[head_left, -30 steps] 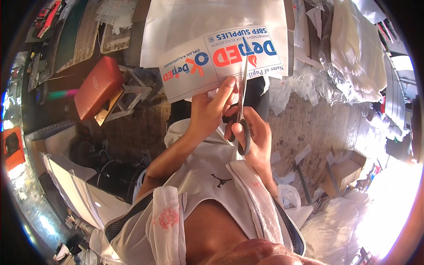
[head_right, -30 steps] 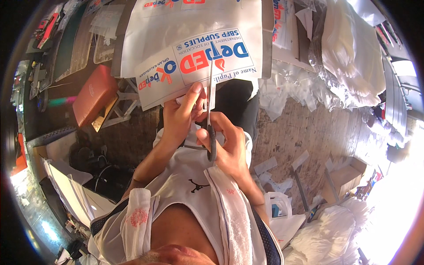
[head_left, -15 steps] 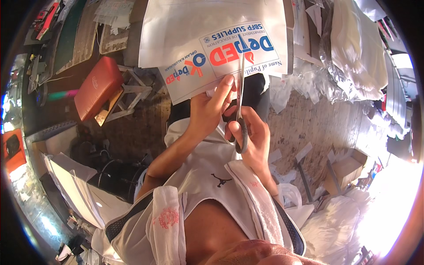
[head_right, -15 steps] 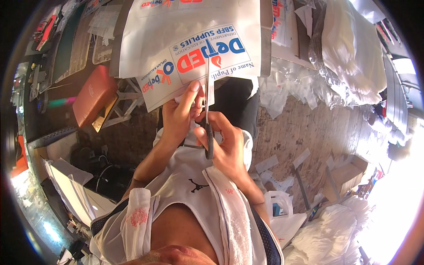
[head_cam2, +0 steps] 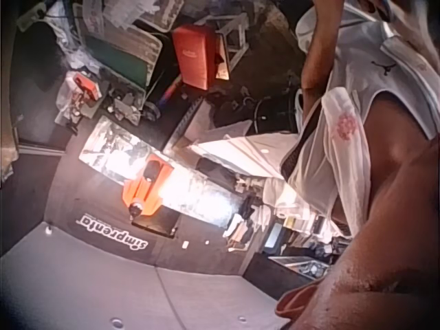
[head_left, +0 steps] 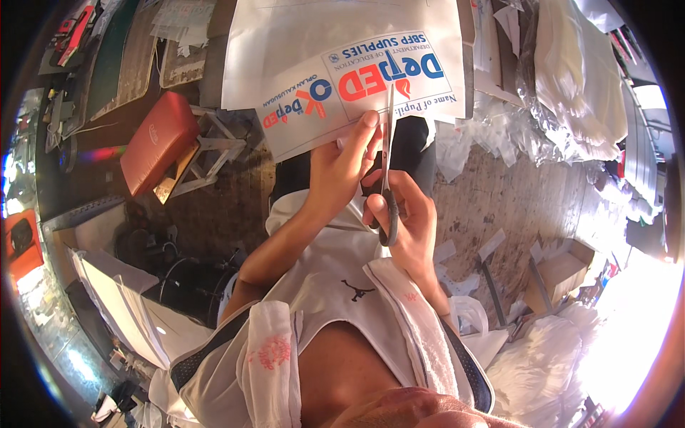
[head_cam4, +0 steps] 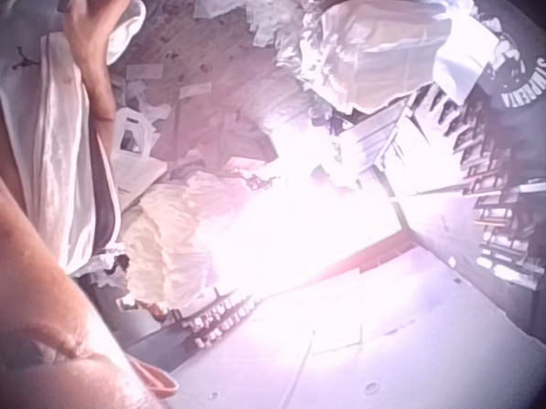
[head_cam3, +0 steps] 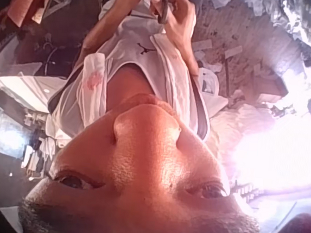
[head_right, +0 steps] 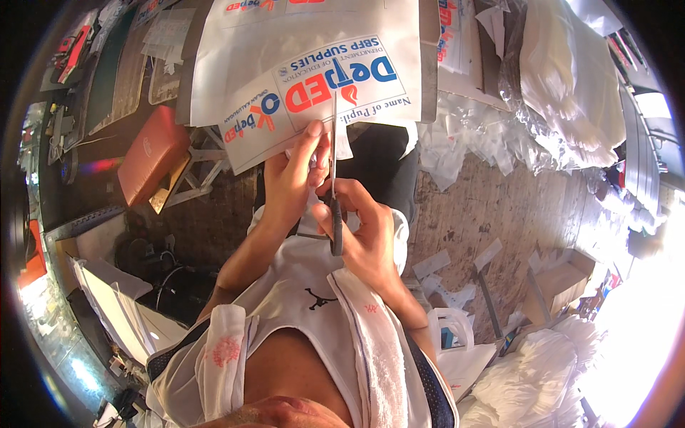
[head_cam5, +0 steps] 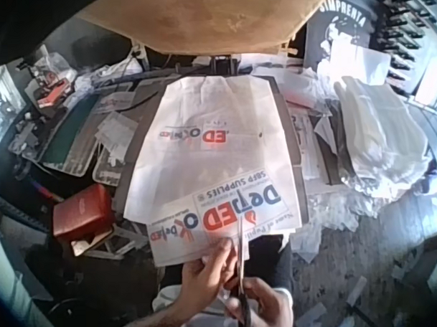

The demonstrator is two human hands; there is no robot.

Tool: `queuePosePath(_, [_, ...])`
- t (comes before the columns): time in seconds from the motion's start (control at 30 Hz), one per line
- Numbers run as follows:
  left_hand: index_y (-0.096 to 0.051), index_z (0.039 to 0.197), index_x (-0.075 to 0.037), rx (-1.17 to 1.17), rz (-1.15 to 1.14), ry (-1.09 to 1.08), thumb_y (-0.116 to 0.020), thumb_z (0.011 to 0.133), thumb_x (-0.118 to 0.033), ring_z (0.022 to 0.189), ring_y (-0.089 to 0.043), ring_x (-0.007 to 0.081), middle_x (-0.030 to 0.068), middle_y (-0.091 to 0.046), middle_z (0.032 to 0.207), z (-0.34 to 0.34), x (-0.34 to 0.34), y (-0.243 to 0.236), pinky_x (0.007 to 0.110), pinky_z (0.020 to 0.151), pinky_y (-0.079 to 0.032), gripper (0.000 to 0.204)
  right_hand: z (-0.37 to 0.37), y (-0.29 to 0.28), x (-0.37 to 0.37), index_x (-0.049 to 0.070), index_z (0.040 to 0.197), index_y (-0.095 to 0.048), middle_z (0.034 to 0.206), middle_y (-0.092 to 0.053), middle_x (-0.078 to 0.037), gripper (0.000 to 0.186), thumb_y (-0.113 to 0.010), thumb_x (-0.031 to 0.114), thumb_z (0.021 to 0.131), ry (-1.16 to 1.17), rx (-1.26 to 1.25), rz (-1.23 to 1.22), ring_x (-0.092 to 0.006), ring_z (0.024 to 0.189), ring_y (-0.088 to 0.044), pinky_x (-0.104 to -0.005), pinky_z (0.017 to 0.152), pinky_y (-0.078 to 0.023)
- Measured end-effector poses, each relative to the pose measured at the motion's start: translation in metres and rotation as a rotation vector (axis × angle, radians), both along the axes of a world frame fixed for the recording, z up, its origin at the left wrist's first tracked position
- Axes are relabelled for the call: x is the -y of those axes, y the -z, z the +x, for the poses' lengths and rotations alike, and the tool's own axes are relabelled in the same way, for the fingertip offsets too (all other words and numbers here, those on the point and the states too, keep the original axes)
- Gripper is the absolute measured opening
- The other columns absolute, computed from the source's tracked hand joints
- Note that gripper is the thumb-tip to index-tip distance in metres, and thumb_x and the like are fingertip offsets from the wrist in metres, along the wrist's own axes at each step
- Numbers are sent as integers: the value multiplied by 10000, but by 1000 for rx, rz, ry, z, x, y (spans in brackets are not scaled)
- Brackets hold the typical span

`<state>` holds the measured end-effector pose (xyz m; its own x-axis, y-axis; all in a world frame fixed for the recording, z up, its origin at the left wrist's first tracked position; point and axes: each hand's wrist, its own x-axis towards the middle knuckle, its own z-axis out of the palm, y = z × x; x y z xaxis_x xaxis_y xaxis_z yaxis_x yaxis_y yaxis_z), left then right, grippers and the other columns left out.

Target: The person aligns a white tote bag on a base and brings down a screen printing frame to apply a logo. They then peel a transparent film from a printed design and use shears to cut the design into pieces.

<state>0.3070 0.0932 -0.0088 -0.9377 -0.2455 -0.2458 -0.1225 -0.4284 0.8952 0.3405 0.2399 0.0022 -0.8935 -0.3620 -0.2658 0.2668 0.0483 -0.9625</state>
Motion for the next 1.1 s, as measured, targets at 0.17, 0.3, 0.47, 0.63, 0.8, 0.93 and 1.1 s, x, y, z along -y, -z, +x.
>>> queuePosePath(0.17, [-622, 865, -58, 14, -25, -6, -666, 1059, -308, 535, -452, 47, -26, -533, 682, 2, -2, 3, 238, 486, -333, 319, -3, 0, 0, -41, 1212, -654, 805, -713, -66, 441, -770, 327, 998, -1, 14, -33, -101, 714, -665, -279, 682, -513])
queuePosePath(0.3, [-663, 950, -49, 69, -7, 9, -663, 1069, -300, 602, -459, 27, -52, -540, 718, 7, -2, 6, 234, 515, -345, 277, -5, -1, 0, -45, 1208, -654, 870, -726, -77, 451, -768, 338, 999, -5, -13, -44, -110, 724, -668, -281, 686, -518])
queuePosePath(0.47, [-658, 933, -45, 42, -10, 12, -664, 1066, -287, 594, -458, 28, -53, -526, 690, 9, -2, 5, 240, 509, -346, 277, -4, -1, 2, -45, 1199, -656, 852, -725, -76, 425, -761, 321, 1007, 11, -5, -38, -105, 720, -662, -271, 682, -514])
queuePosePath(0.63, [-622, 848, -53, 69, -16, -44, -673, 1055, -315, 538, -449, 53, -36, -513, 647, 6, -6, 0, 241, 493, -316, 337, -2, 0, 3, -44, 1188, -658, 799, -713, -71, 404, -761, 302, 1007, 8, 27, -3, -93, 706, -647, -267, 674, -504])
queuePosePath(0.8, [-622, 872, -54, 24, -21, -13, -672, 1056, -297, 560, -463, 53, -28, -532, 690, 8, -3, 3, 236, 499, -334, 309, -7, 1, 3, -46, 1142, -663, 762, -692, -77, 459, -785, 361, 968, 7, -69, -36, -121, 710, -639, -300, 708, -502])
queuePosePath(0.93, [-624, 897, -60, 42, -25, -35, -672, 1056, -278, 589, -469, 47, -24, -550, 730, 9, -4, 0, 231, 509, -353, 275, -11, 4, -1, -49, 1090, -664, 752, -683, -83, 535, -783, 451, 943, -16, -110, 4, -149, 714, -620, -315, 728, -496])
queuePosePath(1.1, [-622, 908, -60, 22, -10, -2, -670, 1055, -268, 612, -473, 42, -26, -551, 744, 10, -3, 4, 225, 518, -356, 260, -11, 3, 1, -47, 1071, -663, 747, -680, -81, 545, -778, 470, 944, -2, -98, -13, -150, 707, -605, -311, 714, -489])
